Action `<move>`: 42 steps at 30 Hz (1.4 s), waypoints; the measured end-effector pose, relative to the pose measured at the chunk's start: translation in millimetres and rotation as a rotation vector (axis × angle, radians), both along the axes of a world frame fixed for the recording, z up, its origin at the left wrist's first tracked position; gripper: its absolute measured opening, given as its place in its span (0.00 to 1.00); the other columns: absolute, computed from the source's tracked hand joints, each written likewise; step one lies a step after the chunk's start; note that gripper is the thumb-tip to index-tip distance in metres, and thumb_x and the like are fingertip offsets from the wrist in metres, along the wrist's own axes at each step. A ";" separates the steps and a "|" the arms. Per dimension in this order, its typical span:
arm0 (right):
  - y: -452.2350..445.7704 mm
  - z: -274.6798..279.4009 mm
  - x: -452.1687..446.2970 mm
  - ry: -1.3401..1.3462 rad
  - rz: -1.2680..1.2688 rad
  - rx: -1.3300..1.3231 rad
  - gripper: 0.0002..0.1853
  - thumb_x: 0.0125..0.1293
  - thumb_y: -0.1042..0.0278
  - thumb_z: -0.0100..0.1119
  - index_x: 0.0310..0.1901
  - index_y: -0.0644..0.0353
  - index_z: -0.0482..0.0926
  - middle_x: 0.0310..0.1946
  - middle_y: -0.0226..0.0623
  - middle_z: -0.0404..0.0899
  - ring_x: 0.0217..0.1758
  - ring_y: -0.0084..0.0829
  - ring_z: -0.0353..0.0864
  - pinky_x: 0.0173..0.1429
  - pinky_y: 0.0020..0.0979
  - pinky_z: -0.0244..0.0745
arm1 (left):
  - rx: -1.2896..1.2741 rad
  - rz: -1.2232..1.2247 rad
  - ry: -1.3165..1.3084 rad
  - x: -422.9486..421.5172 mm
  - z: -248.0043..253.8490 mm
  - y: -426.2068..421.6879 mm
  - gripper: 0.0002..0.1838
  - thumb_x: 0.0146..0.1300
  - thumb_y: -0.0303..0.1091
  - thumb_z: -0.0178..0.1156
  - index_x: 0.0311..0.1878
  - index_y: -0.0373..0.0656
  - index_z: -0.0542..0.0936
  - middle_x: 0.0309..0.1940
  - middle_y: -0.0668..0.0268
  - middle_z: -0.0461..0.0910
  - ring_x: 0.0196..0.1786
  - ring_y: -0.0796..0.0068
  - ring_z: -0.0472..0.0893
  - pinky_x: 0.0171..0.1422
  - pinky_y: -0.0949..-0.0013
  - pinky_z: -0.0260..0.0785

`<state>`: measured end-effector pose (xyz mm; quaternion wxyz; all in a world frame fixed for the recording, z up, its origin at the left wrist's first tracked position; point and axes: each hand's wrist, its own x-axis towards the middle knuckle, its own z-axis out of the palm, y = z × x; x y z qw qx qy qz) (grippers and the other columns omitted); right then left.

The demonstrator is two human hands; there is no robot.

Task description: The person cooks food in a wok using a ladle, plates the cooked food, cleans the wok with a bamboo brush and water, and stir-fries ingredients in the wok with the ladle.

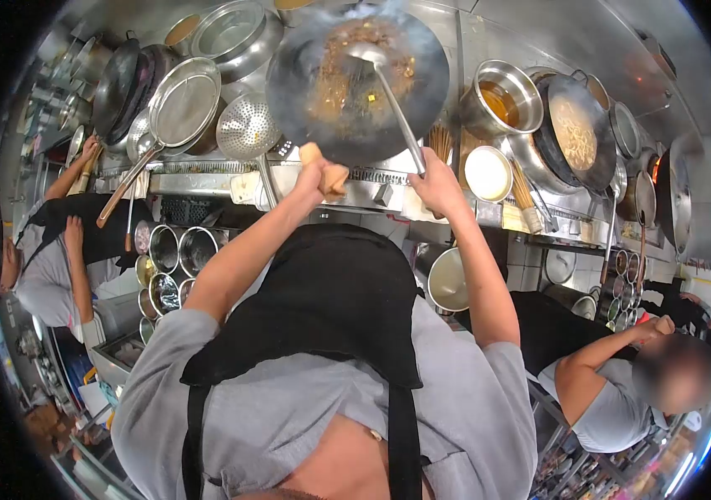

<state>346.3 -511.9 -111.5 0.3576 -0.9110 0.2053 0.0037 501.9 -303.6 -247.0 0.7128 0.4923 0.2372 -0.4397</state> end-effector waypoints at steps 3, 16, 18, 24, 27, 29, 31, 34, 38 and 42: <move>-13.9 46.2 -30.7 -0.107 0.150 0.117 0.25 0.61 0.69 0.59 0.60 0.68 0.69 0.34 0.40 0.80 0.40 0.42 0.79 0.50 0.39 0.73 | 0.094 0.150 0.270 -21.6 8.7 8.1 0.08 0.66 0.36 0.46 0.44 0.44 0.70 0.42 0.56 0.77 0.40 0.55 0.80 0.35 0.44 0.74; -30.3 8.3 10.3 -0.147 0.049 0.044 0.16 0.58 0.69 0.62 0.45 0.68 0.77 0.23 0.42 0.76 0.25 0.35 0.76 0.34 0.35 0.73 | -0.106 0.021 -0.089 24.6 -10.4 -19.3 0.09 0.65 0.31 0.47 0.46 0.38 0.70 0.41 0.55 0.79 0.39 0.56 0.82 0.38 0.50 0.78; -37.7 29.0 -6.5 -0.150 -0.036 0.327 0.15 0.60 0.69 0.61 0.47 0.67 0.76 0.22 0.38 0.75 0.21 0.29 0.74 0.29 0.31 0.70 | -0.119 0.052 -0.045 17.0 -26.8 -13.0 0.09 0.66 0.32 0.47 0.45 0.40 0.69 0.40 0.57 0.78 0.42 0.55 0.81 0.39 0.48 0.77; -59.4 27.3 25.1 -0.189 -0.174 0.564 0.11 0.63 0.69 0.61 0.46 0.62 0.76 0.16 0.25 0.70 0.14 0.16 0.66 0.17 0.23 0.61 | -0.251 0.081 -0.133 67.5 -5.3 -45.8 0.07 0.67 0.33 0.47 0.39 0.42 0.72 0.35 0.57 0.79 0.37 0.59 0.82 0.38 0.54 0.78; -47.9 -29.4 86.3 -0.128 -0.303 0.220 0.12 0.57 0.67 0.63 0.40 0.64 0.80 0.24 0.44 0.81 0.24 0.33 0.83 0.30 0.35 0.76 | -0.225 0.070 -0.180 80.7 -10.2 -60.3 0.09 0.68 0.35 0.48 0.40 0.41 0.73 0.35 0.57 0.80 0.37 0.60 0.82 0.37 0.56 0.78; -32.8 -81.1 110.4 -0.243 -0.271 0.072 0.14 0.56 0.65 0.63 0.41 0.66 0.79 0.32 0.55 0.82 0.41 0.53 0.82 0.47 0.45 0.75 | -0.233 0.047 -0.178 85.5 -11.5 -61.1 0.10 0.69 0.37 0.50 0.41 0.40 0.74 0.36 0.57 0.80 0.36 0.60 0.82 0.36 0.56 0.78; -15.1 -99.3 114.8 -0.230 -0.185 0.035 0.17 0.56 0.64 0.64 0.44 0.65 0.77 0.33 0.54 0.81 0.42 0.56 0.81 0.47 0.46 0.75 | -0.187 -0.013 -0.323 85.6 -16.9 -52.3 0.17 0.70 0.47 0.52 0.45 0.39 0.74 0.35 0.58 0.80 0.36 0.62 0.82 0.38 0.57 0.78; 16.9 -104.5 88.7 -0.100 -0.189 0.217 0.16 0.62 0.60 0.60 0.43 0.64 0.78 0.29 0.49 0.81 0.36 0.41 0.83 0.41 0.40 0.76 | -0.435 -0.203 -0.094 76.2 -17.2 0.9 0.25 0.68 0.55 0.54 0.50 0.39 0.74 0.37 0.57 0.80 0.38 0.63 0.82 0.41 0.57 0.78; 53.4 -120.0 11.1 -0.169 -0.503 1.355 0.18 0.69 0.54 0.52 0.44 0.64 0.78 0.30 0.38 0.80 0.35 0.27 0.80 0.35 0.31 0.75 | -0.489 -0.009 0.034 -13.1 97.5 44.6 0.29 0.69 0.54 0.53 0.62 0.40 0.67 0.45 0.50 0.78 0.39 0.63 0.82 0.44 0.63 0.79; 55.9 -251.0 -60.3 0.382 -0.062 0.738 0.21 0.64 0.60 0.54 0.53 0.64 0.75 0.46 0.43 0.80 0.49 0.41 0.79 0.51 0.40 0.74 | -0.490 -0.112 -0.107 -58.1 109.0 74.5 0.28 0.69 0.48 0.55 0.64 0.40 0.65 0.53 0.51 0.77 0.46 0.63 0.81 0.47 0.61 0.79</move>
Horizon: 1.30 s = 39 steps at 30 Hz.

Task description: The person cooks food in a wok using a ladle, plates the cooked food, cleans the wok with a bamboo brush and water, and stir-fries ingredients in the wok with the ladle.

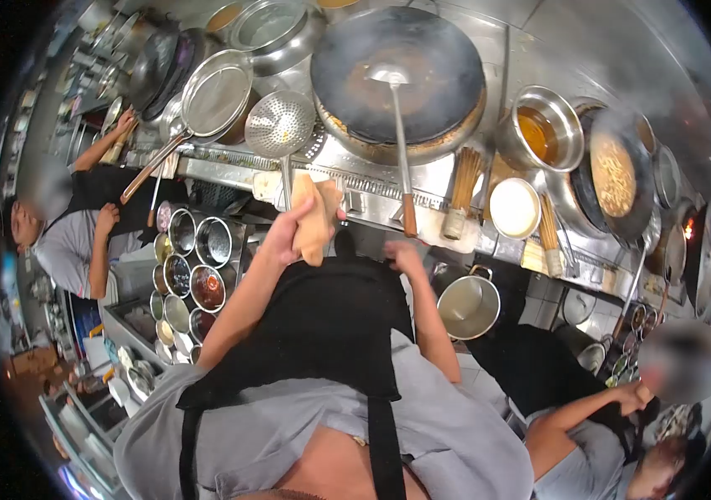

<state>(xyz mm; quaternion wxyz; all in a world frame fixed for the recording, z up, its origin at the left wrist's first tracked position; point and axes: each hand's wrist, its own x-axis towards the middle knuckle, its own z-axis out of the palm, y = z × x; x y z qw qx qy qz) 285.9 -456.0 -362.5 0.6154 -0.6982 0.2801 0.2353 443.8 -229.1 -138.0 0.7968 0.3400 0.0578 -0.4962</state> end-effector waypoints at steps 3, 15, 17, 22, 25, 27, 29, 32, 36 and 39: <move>9.6 -24.5 -22.0 0.105 0.369 -0.797 0.36 0.60 0.66 0.55 0.70 0.60 0.58 0.71 0.45 0.59 0.74 0.47 0.56 0.71 0.51 0.57 | 0.122 -0.003 -0.069 -29.4 26.7 9.5 0.28 0.66 0.39 0.61 0.65 0.41 0.65 0.54 0.56 0.77 0.49 0.64 0.81 0.49 0.59 0.80; 57.4 120.7 57.1 -0.446 -0.089 0.715 0.27 0.72 0.61 0.54 0.68 0.62 0.64 0.60 0.33 0.72 0.58 0.27 0.72 0.61 0.29 0.68 | 0.495 0.095 -0.419 -23.7 -3.9 -0.1 0.33 0.67 0.40 0.62 0.69 0.42 0.59 0.58 0.63 0.71 0.59 0.73 0.74 0.63 0.66 0.67; 76.1 165.7 79.1 -0.687 -0.164 0.248 0.21 0.68 0.65 0.61 0.59 0.63 0.70 0.50 0.34 0.76 0.50 0.23 0.74 0.54 0.27 0.70 | 0.501 0.139 -0.485 -12.4 -11.8 -12.9 0.32 0.71 0.46 0.55 0.70 0.41 0.58 0.59 0.62 0.70 0.61 0.72 0.72 0.64 0.66 0.66; 36.2 245.0 91.1 -0.751 -0.227 0.052 0.15 0.64 0.71 0.63 0.51 0.66 0.76 0.43 0.32 0.80 0.45 0.20 0.77 0.52 0.26 0.72 | 0.081 0.263 -0.266 17.5 24.4 -32.9 0.22 0.73 0.48 0.51 0.60 0.41 0.70 0.54 0.64 0.77 0.56 0.74 0.77 0.60 0.66 0.71; 38.3 259.2 96.9 -0.808 -0.102 0.016 0.18 0.65 0.72 0.62 0.55 0.66 0.74 0.45 0.34 0.79 0.46 0.22 0.78 0.52 0.26 0.72 | 0.012 0.086 -0.444 6.9 6.2 -48.7 0.23 0.71 0.47 0.56 0.59 0.40 0.71 0.50 0.64 0.79 0.52 0.74 0.79 0.58 0.66 0.72; 32.4 264.4 103.8 -0.768 -0.033 0.142 0.20 0.65 0.72 0.61 0.58 0.66 0.73 0.45 0.35 0.79 0.46 0.24 0.79 0.53 0.27 0.72 | 0.060 0.022 -0.305 14.9 4.6 -53.9 0.24 0.67 0.47 0.60 0.59 0.42 0.71 0.47 0.64 0.80 0.46 0.74 0.80 0.52 0.66 0.75; 11.3 271.5 112.4 -0.668 -0.204 0.133 0.26 0.63 0.68 0.62 0.62 0.67 0.68 0.49 0.46 0.78 0.49 0.38 0.80 0.51 0.37 0.76 | 0.150 -0.027 -0.167 28.2 4.5 -54.2 0.27 0.66 0.51 0.60 0.60 0.42 0.71 0.48 0.60 0.81 0.44 0.71 0.82 0.46 0.65 0.77; -9.1 206.9 104.5 -0.281 -0.074 -1.169 0.29 0.64 0.64 0.61 0.64 0.64 0.66 0.43 0.52 0.80 0.45 0.49 0.82 0.50 0.43 0.75 | 0.144 -0.058 -0.028 39.1 -13.6 -42.6 0.22 0.67 0.49 0.59 0.57 0.46 0.71 0.44 0.58 0.82 0.37 0.71 0.81 0.40 0.64 0.77; -33.1 180.0 69.2 -0.227 -0.024 -0.686 0.25 0.65 0.60 0.58 0.61 0.63 0.69 0.34 0.55 0.80 0.39 0.54 0.81 0.46 0.47 0.74 | 0.190 -0.015 0.112 53.2 -52.4 -32.0 0.19 0.69 0.48 0.57 0.55 0.47 0.70 0.43 0.56 0.82 0.36 0.68 0.82 0.40 0.63 0.77; -36.6 240.5 52.6 -0.263 -0.016 -0.636 0.22 0.66 0.59 0.55 0.56 0.65 0.70 0.30 0.55 0.79 0.36 0.51 0.82 0.43 0.48 0.73 | 0.188 0.040 0.146 80.4 -85.0 -51.4 0.21 0.70 0.53 0.53 0.55 0.47 0.70 0.44 0.57 0.82 0.40 0.65 0.83 0.42 0.60 0.78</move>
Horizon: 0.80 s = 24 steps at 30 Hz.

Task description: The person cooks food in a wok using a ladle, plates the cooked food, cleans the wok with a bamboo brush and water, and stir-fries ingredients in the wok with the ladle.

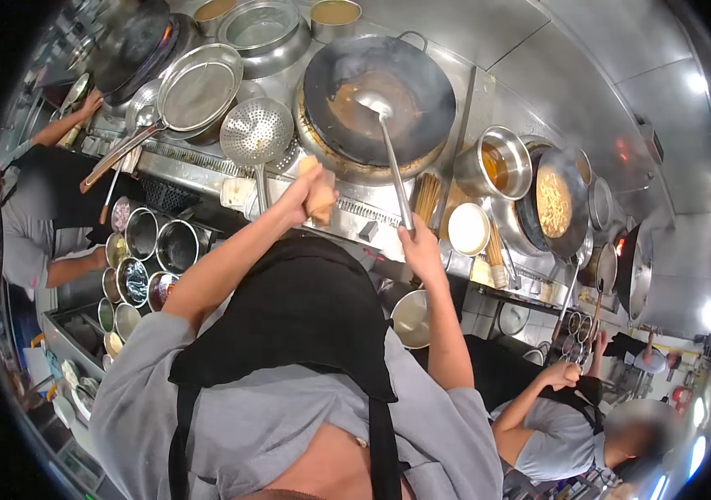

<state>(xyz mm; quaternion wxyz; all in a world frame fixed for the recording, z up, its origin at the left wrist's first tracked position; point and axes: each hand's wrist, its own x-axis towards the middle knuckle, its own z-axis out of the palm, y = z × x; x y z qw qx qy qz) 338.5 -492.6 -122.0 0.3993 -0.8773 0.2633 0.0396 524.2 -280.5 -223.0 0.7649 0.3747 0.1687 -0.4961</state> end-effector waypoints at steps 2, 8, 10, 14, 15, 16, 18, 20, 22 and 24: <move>-5.8 6.5 5.6 0.133 0.021 0.096 0.20 0.67 0.61 0.55 0.53 0.66 0.71 0.29 0.54 0.79 0.37 0.50 0.82 0.43 0.47 0.73 | -0.051 0.049 0.017 23.7 -0.1 -27.0 0.24 0.70 0.57 0.50 0.55 0.46 0.70 0.46 0.59 0.81 0.43 0.63 0.83 0.44 0.57 0.77; 20.4 -3.3 28.3 -0.093 -0.120 0.108 0.16 0.64 0.66 0.56 0.48 0.67 0.72 0.22 0.43 0.77 0.19 0.35 0.80 0.26 0.37 0.74 | 0.122 0.078 0.104 66.4 -28.1 -103.1 0.23 0.70 0.55 0.51 0.55 0.45 0.72 0.46 0.60 0.80 0.42 0.61 0.82 0.41 0.55 0.76; 7.7 -10.7 0.8 -0.104 -0.076 0.133 0.15 0.61 0.68 0.56 0.46 0.68 0.72 0.20 0.40 0.75 0.18 0.31 0.78 0.25 0.35 0.73 | 0.120 0.067 0.088 81.0 -32.3 -113.1 0.17 0.70 0.45 0.49 0.53 0.44 0.72 0.46 0.58 0.80 0.43 0.58 0.82 0.41 0.51 0.75; -0.3 114.8 -28.9 0.219 -0.008 0.188 0.14 0.59 0.68 0.58 0.43 0.69 0.76 0.21 0.40 0.76 0.19 0.31 0.76 0.26 0.34 0.70 | 0.248 0.001 0.171 56.3 -22.1 -106.1 0.14 0.68 0.37 0.45 0.51 0.41 0.72 0.45 0.55 0.79 0.42 0.55 0.81 0.40 0.45 0.74; 0.1 143.7 -34.8 0.255 0.055 0.107 0.15 0.59 0.68 0.58 0.44 0.70 0.76 0.22 0.42 0.76 0.22 0.34 0.78 0.30 0.36 0.71 | 0.234 0.011 0.158 50.2 2.2 -101.3 0.14 0.68 0.37 0.44 0.50 0.40 0.72 0.45 0.54 0.79 0.42 0.54 0.80 0.40 0.44 0.73; -1.2 155.3 -41.8 0.290 0.115 0.030 0.15 0.58 0.68 0.58 0.44 0.70 0.76 0.22 0.44 0.76 0.25 0.36 0.79 0.34 0.38 0.72 | 0.222 0.017 0.143 46.5 27.5 -95.4 0.14 0.67 0.36 0.43 0.50 0.38 0.72 0.45 0.53 0.79 0.42 0.54 0.80 0.41 0.43 0.73; -8.2 145.9 -50.2 0.279 0.214 -0.069 0.15 0.57 0.69 0.58 0.44 0.69 0.75 0.25 0.51 0.77 0.33 0.46 0.80 0.40 0.42 0.72 | 0.256 -0.051 0.180 33.6 72.2 -76.1 0.15 0.67 0.35 0.45 0.48 0.35 0.73 0.43 0.54 0.80 0.41 0.56 0.81 0.43 0.45 0.74; -18.7 80.8 -42.4 0.106 0.275 -0.197 0.14 0.56 0.69 0.55 0.43 0.67 0.73 0.32 0.61 0.78 0.42 0.58 0.78 0.48 0.51 0.70 | 0.231 -0.089 0.105 37.1 54.0 -66.2 0.13 0.66 0.36 0.47 0.46 0.36 0.73 0.40 0.55 0.80 0.40 0.56 0.81 0.43 0.45 0.75; -18.1 30.2 -15.7 0.097 0.144 -0.275 0.13 0.58 0.69 0.54 0.43 0.67 0.72 0.33 0.61 0.78 0.42 0.59 0.78 0.47 0.54 0.69 | 0.235 -0.031 0.010 35.0 12.0 -47.2 0.10 0.64 0.34 0.49 0.44 0.39 0.73 0.37 0.57 0.80 0.38 0.58 0.81 0.40 0.49 0.75; -11.1 11.5 -6.5 0.035 0.089 -0.334 0.12 0.59 0.69 0.54 0.42 0.66 0.72 0.32 0.60 0.78 0.41 0.60 0.78 0.47 0.54 0.69 | 0.216 0.050 -0.103 20.1 -23.9 -24.5 0.07 0.61 0.31 0.51 0.42 0.41 0.72 0.35 0.58 0.79 0.39 0.59 0.82 0.40 0.50 0.77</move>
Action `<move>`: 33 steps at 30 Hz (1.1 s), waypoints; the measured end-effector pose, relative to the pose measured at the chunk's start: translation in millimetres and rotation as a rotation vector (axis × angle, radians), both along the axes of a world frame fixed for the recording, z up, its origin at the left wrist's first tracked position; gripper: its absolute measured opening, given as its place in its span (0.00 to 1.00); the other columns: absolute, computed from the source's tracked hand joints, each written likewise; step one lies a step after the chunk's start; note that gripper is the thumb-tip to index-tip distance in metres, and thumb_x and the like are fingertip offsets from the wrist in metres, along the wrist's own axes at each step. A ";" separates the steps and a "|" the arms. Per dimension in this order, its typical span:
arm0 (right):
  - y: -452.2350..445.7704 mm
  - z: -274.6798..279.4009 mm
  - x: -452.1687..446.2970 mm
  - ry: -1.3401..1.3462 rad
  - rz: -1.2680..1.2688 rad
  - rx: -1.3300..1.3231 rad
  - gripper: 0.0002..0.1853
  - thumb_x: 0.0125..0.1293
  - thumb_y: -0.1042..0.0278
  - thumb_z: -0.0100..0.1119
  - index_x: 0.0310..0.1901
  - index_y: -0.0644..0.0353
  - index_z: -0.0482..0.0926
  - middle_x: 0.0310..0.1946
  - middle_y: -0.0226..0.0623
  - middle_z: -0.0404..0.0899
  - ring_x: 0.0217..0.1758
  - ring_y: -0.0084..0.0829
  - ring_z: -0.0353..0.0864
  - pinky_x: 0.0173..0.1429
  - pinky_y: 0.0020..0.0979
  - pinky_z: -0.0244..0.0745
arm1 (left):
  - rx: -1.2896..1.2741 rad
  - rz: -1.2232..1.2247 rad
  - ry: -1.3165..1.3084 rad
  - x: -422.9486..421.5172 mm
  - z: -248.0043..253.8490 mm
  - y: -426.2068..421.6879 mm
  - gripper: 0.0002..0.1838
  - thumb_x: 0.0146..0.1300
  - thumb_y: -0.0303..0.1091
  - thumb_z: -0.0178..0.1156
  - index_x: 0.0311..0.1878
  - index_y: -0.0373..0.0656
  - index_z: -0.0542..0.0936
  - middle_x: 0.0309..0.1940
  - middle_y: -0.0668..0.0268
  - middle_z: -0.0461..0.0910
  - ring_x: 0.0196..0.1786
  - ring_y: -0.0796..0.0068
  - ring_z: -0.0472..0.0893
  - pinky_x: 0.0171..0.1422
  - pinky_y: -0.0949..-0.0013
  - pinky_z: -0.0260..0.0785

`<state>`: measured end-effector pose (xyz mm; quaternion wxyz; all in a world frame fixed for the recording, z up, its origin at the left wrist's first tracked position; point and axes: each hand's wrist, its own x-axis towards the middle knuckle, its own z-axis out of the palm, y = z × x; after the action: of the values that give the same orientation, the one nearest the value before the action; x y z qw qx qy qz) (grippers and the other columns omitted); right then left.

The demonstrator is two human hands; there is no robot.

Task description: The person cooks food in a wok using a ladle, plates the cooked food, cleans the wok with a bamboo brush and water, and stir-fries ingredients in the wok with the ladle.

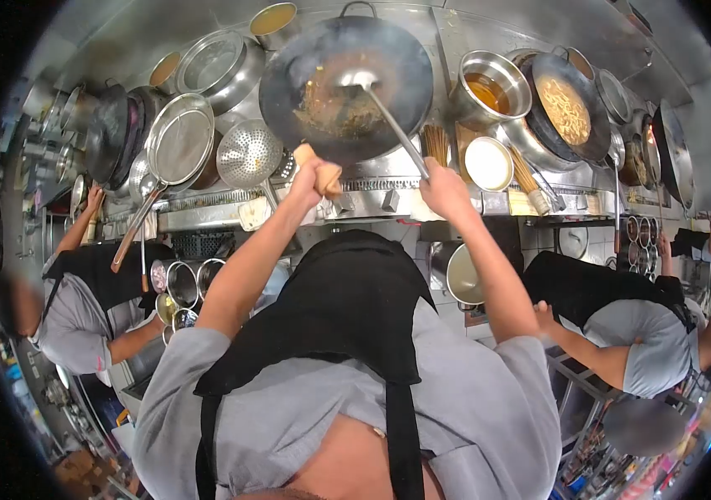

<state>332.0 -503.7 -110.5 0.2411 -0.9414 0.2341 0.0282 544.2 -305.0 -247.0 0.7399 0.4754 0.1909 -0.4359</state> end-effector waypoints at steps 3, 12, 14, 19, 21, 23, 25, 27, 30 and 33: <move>7.7 12.6 -6.6 -0.163 -0.058 0.125 0.16 0.61 0.69 0.56 0.50 0.64 0.73 0.26 0.53 0.79 0.33 0.53 0.79 0.40 0.48 0.73 | 0.049 -0.096 0.110 -22.7 -14.1 27.9 0.08 0.62 0.31 0.51 0.42 0.41 0.72 0.36 0.58 0.79 0.40 0.59 0.81 0.39 0.50 0.77; -34.9 100.7 -39.1 0.255 -0.006 0.306 0.16 0.61 0.66 0.60 0.48 0.66 0.77 0.17 0.36 0.73 0.16 0.28 0.73 0.25 0.35 0.68 | 0.013 -0.068 0.135 11.3 92.8 -22.2 0.06 0.64 0.33 0.51 0.38 0.42 0.75 0.31 0.60 0.80 0.33 0.62 0.81 0.37 0.58 0.76; -60.8 -4.8 -15.8 -0.129 0.165 0.047 0.14 0.62 0.65 0.60 0.44 0.66 0.77 0.20 0.39 0.75 0.16 0.31 0.73 0.26 0.37 0.69 | 0.007 -0.037 -0.048 15.9 34.9 -17.6 0.07 0.64 0.34 0.51 0.39 0.42 0.75 0.33 0.59 0.80 0.34 0.61 0.81 0.39 0.57 0.77; -16.2 12.0 -11.7 -0.215 -0.244 0.823 0.10 0.60 0.71 0.56 0.44 0.59 0.73 0.19 0.28 0.71 0.14 0.19 0.69 0.17 0.22 0.62 | -0.057 0.004 0.050 -2.7 -28.5 0.6 0.07 0.60 0.32 0.50 0.39 0.41 0.73 0.34 0.59 0.78 0.38 0.59 0.81 0.42 0.51 0.77; -22.8 11.4 -6.2 -0.194 -0.329 0.834 0.08 0.62 0.72 0.55 0.43 0.59 0.72 0.18 0.25 0.69 0.14 0.18 0.66 0.16 0.23 0.62 | -0.043 0.044 0.031 2.4 -18.7 -7.2 0.07 0.59 0.32 0.50 0.39 0.41 0.73 0.33 0.60 0.78 0.38 0.60 0.81 0.42 0.53 0.77; -29.1 5.2 12.1 -0.244 -0.347 0.814 0.07 0.63 0.70 0.55 0.42 0.59 0.72 0.18 0.26 0.68 0.15 0.19 0.67 0.15 0.25 0.60 | -0.221 0.030 -0.002 21.5 -39.9 -13.6 0.08 0.58 0.31 0.52 0.38 0.40 0.73 0.32 0.59 0.78 0.38 0.60 0.81 0.41 0.54 0.77; -32.0 -22.4 50.5 -0.400 -0.392 0.834 0.09 0.63 0.68 0.57 0.43 0.59 0.72 0.17 0.28 0.67 0.14 0.20 0.67 0.14 0.29 0.59 | -0.184 -0.012 -0.006 30.8 -22.4 -34.3 0.08 0.58 0.31 0.52 0.39 0.39 0.74 0.33 0.58 0.79 0.37 0.61 0.82 0.41 0.55 0.77; -14.0 -45.8 88.7 -0.416 -0.432 0.418 0.10 0.63 0.69 0.56 0.45 0.60 0.72 0.18 0.30 0.69 0.16 0.23 0.70 0.16 0.30 0.64 | -0.137 0.012 -0.045 44.8 -31.8 -49.4 0.08 0.58 0.32 0.52 0.39 0.39 0.74 0.33 0.58 0.80 0.36 0.61 0.82 0.41 0.55 0.77; 15.1 -82.7 112.9 -0.299 -0.493 0.534 0.16 0.63 0.68 0.54 0.50 0.66 0.73 0.22 0.37 0.75 0.18 0.28 0.75 0.20 0.31 0.70 | -0.153 0.006 -0.047 59.0 -42.8 -55.5 0.08 0.61 0.33 0.54 0.41 0.41 0.75 0.35 0.59 0.81 0.37 0.62 0.82 0.43 0.56 0.77; 24.5 -76.0 82.9 -0.231 -0.338 0.962 0.13 0.63 0.68 0.56 0.48 0.63 0.73 0.20 0.29 0.70 0.14 0.22 0.68 0.15 0.28 0.64 | -0.147 0.007 -0.078 49.2 -21.1 -46.4 0.11 0.63 0.35 0.59 0.45 0.41 0.74 0.36 0.59 0.80 0.37 0.60 0.83 0.39 0.54 0.78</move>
<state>414.9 -479.2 -186.5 0.6717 -0.6704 0.3152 -0.0110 593.4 -351.4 -268.1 0.7811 0.4359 0.1311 -0.4274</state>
